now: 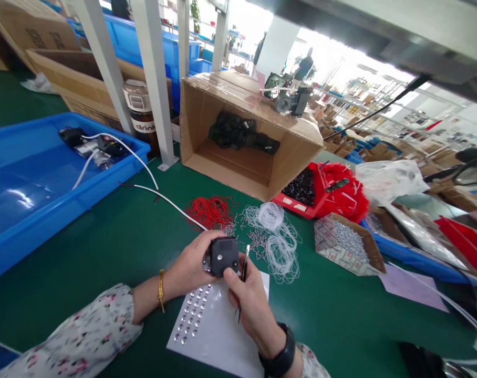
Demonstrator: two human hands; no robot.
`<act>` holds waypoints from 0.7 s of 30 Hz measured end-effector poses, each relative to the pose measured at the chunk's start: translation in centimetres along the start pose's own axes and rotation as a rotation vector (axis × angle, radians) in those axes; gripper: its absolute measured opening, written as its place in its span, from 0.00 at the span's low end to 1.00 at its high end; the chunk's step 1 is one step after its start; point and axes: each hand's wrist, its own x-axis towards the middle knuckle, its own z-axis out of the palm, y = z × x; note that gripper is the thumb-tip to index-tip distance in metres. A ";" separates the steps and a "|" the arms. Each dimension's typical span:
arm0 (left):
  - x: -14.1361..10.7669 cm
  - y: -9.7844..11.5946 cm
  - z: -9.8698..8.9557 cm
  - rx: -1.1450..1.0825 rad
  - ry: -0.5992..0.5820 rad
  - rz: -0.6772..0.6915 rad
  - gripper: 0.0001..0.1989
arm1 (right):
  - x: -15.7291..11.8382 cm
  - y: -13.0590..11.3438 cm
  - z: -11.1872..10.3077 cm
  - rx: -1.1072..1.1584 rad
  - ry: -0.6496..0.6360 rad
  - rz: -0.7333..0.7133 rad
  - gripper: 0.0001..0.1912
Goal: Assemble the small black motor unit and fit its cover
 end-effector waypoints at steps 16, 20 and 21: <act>0.5 -1.1 0.3 0.069 -0.018 0.216 0.32 | 1.6 -9.0 -0.9 -1.672 -0.398 -0.798 0.25; 0.7 -1.1 0.1 0.088 0.028 0.232 0.29 | -0.7 -10.3 -2.2 -1.501 -0.213 -0.782 0.30; 0.7 -1.0 0.1 0.097 0.035 0.216 0.29 | -1.3 -9.9 -2.7 -1.507 -0.204 -0.732 0.30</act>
